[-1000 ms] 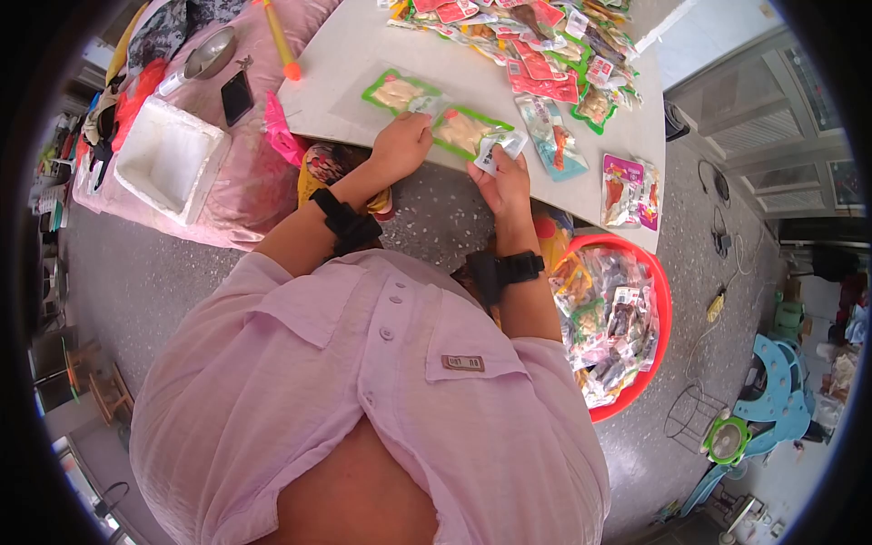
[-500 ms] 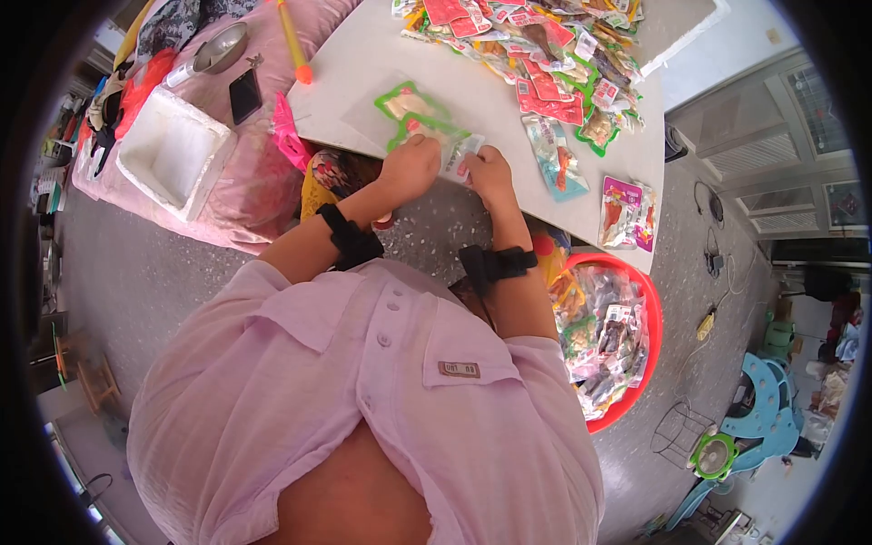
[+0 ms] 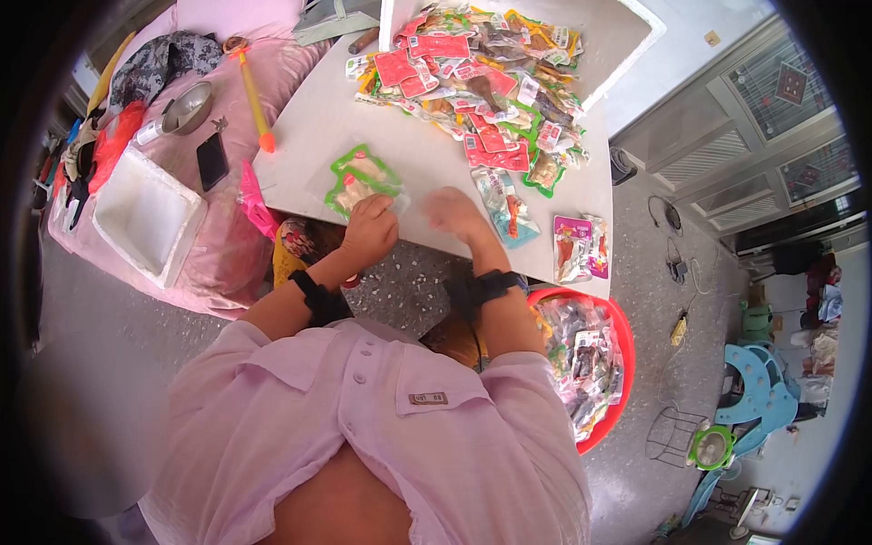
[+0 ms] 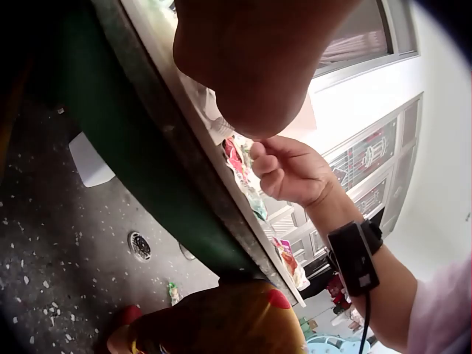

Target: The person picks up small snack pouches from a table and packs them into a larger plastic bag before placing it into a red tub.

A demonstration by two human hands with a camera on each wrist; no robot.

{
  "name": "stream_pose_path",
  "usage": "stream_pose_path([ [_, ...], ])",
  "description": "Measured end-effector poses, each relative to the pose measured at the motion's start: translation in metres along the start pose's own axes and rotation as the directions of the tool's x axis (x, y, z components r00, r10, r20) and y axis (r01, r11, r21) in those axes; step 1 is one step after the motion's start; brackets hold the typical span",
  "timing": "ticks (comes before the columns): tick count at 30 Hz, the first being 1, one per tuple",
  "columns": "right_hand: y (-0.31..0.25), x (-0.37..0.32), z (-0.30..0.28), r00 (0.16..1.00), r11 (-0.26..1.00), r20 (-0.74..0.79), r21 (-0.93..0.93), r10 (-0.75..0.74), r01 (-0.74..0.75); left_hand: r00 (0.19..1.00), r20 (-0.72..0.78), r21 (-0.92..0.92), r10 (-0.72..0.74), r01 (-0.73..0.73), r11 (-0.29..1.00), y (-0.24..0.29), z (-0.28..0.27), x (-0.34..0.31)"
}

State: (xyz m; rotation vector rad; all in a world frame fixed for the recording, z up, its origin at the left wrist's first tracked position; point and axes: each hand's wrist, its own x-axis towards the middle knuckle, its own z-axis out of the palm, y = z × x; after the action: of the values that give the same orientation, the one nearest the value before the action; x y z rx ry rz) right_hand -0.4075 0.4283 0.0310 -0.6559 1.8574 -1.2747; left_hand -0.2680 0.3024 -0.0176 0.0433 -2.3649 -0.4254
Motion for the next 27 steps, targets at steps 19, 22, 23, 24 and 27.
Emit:
stream_pose_path([
  [19,-0.001,0.138,-0.164,0.764,0.387,-0.462,-0.872,-0.451,-0.299,1.000,0.021,0.014,-0.011,0.010,1.000,-0.007,0.017,0.002],
  [22,0.004,0.159,-0.168,0.838,0.355,-0.392,-0.898,-0.380,-0.260,1.000,0.026,0.023,-0.011,0.011,1.000,-0.008,0.017,0.001],
  [23,-0.001,0.160,-0.166,0.850,0.338,-0.384,-0.903,-0.360,-0.265,0.999,0.030,0.021,-0.013,0.012,1.000,-0.007,0.016,0.002],
  [24,-0.004,0.157,-0.165,0.850,0.305,-0.361,-0.918,-0.384,-0.253,0.999,0.034,0.018,-0.013,0.013,1.000,-0.006,0.016,0.003],
  [27,-0.006,0.151,-0.164,0.842,0.222,-0.319,-0.944,-0.434,-0.244,0.998,0.055,0.014,-0.022,0.022,1.000,-0.004,0.012,0.005],
])
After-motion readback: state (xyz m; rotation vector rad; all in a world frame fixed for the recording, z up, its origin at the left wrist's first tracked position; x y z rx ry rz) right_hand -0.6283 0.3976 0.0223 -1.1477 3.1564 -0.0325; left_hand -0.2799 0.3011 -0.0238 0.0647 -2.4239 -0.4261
